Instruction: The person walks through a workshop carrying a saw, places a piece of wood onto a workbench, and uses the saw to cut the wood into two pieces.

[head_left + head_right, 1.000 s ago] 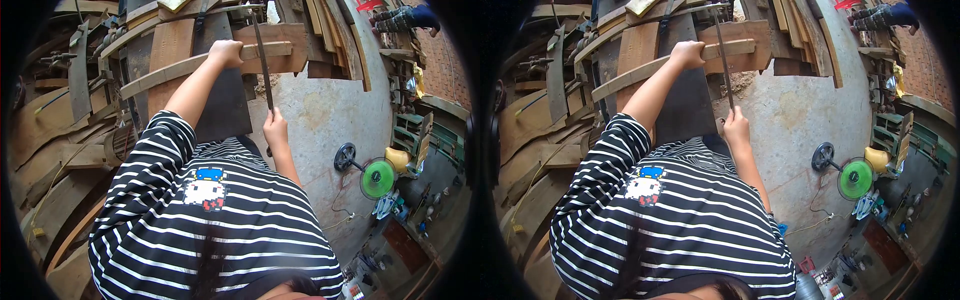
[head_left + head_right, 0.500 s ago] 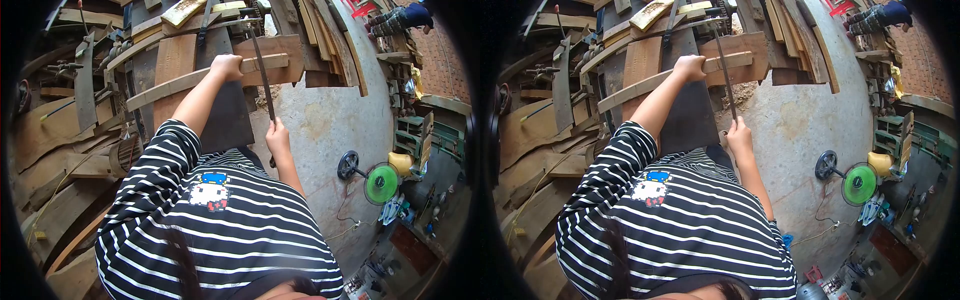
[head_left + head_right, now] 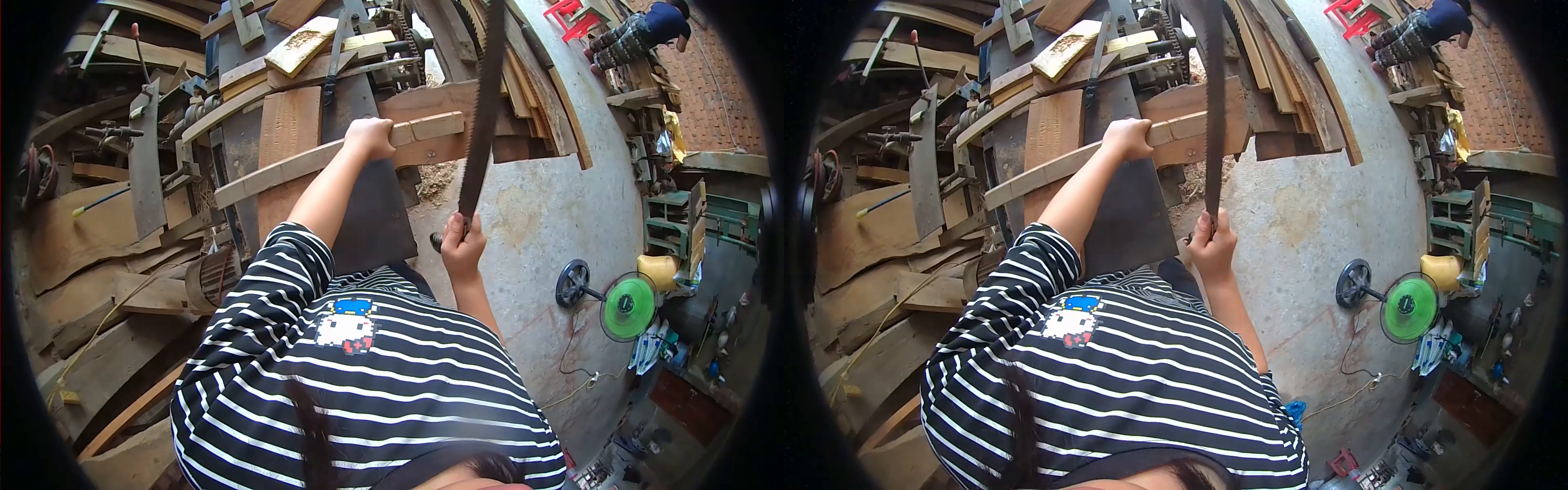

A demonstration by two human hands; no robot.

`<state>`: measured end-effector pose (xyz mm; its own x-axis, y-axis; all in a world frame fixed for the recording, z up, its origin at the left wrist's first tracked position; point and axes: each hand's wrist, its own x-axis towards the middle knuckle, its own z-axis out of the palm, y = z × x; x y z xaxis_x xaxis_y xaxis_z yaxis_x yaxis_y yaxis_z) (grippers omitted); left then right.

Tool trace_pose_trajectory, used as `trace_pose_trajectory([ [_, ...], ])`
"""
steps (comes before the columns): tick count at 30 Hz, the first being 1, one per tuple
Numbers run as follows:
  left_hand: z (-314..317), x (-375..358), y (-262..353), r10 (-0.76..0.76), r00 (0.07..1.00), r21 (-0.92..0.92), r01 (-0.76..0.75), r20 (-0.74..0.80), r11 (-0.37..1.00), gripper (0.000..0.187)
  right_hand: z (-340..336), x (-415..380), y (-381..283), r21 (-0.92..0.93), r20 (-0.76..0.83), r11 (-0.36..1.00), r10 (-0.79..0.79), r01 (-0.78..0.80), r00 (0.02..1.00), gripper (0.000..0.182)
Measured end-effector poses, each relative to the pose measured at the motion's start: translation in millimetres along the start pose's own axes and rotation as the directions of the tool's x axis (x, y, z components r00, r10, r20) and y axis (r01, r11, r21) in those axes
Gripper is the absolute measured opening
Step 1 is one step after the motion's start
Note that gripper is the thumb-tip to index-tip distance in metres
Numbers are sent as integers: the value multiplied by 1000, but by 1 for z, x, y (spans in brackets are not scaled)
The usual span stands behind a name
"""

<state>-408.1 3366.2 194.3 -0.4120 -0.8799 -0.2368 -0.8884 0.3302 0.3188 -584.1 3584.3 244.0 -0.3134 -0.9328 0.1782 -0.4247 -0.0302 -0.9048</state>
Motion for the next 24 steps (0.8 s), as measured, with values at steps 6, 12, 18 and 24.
trace_pose_trajectory([
  [6, 5, 2, -2, 22, 1000, 11, -22, 2, 1000, 33, 10, -5, 33, -512, 179, 827, 367, -232, 913, 19],
  [12, 13, 2, -5, 41, 991, 78, -52, 130, 996, 32, 10, -18, 47, -517, 205, 809, 434, -280, 877, 20],
  [18, 18, 1, -8, 52, 994, 51, -57, 101, 997, 30, 0, -23, 34, -340, 178, 907, 322, -249, 930, 18],
  [24, 11, -10, -3, 47, 999, 35, -46, 0, 998, 29, -30, -45, 16, -232, 13, 939, 264, -254, 964, 16],
])
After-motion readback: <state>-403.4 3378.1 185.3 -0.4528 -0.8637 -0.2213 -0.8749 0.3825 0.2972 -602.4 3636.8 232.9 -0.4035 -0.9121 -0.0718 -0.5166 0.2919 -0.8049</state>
